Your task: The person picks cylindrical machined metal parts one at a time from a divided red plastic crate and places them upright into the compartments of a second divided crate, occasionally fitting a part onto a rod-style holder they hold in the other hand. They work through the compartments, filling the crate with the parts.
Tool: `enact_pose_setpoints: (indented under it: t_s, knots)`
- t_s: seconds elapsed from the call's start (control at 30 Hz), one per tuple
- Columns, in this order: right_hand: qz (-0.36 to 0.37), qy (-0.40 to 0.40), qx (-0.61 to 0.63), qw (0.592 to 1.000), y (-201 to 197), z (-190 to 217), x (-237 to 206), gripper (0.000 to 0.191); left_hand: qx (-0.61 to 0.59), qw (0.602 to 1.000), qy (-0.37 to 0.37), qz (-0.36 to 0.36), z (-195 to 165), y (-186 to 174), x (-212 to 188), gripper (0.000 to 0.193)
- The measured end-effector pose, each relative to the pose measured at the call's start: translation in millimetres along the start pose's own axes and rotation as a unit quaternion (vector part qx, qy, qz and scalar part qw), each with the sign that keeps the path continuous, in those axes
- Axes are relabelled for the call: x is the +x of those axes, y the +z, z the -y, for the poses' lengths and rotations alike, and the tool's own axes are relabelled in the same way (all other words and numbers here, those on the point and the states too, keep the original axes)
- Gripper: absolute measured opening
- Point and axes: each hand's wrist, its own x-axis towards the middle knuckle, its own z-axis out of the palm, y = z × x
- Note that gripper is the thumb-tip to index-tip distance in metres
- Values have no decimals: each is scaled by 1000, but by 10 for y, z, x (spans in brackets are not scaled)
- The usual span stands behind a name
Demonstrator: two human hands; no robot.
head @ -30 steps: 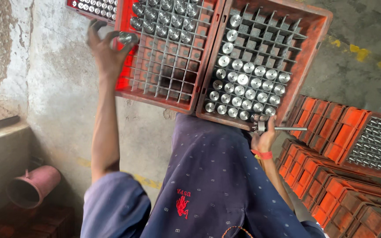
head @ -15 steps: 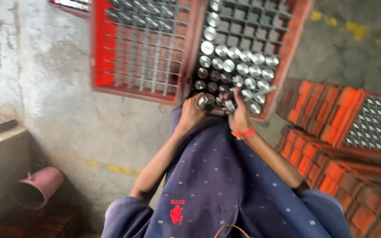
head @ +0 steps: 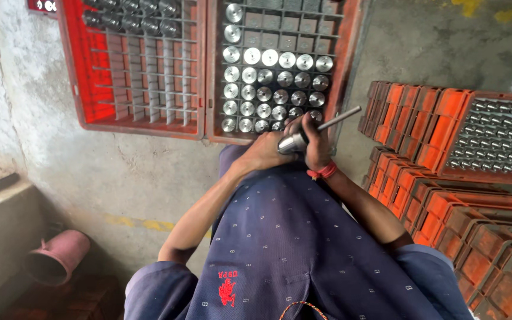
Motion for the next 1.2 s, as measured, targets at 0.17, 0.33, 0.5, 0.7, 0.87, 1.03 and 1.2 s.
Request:
enact_pose_setpoints:
  t_s: [0.17, 0.33, 0.5, 0.7, 0.87, 1.03, 1.2]
  knots:
    - [-208, -31, 236, 949, -519, 64, 304, 22, 150, 978, 46, -137, 147, -459, 317, 55]
    - [-225, -65, 237, 943, -871, 299, 320, 27, 326, 902, 2, -282, 233, -1576, 1086, 47]
    - [-217, -62, 191, 955, -678, 205, 237, 29, 394, 773, 199, -455, -30, -2100, 1526, 58]
    - [-238, -26, 189, 952, -481, 16, 109, 32, 305, 852, 126, -407, -94, -1785, 1215, 37]
    - [-270, 17, 170, 948, -476, 30, -53, 31, 197, 849, 58, -486, 318, -1866, 577, 28]
    - [-263, 19, 141, 954, -321, 19, -74, 34, 284, 820, -20, -496, 696, -2341, 351, 57]
    - [-265, 17, 149, 952, 7, -109, 33, 16, 313, 843, -21, -436, 715, -2459, 571, 54]
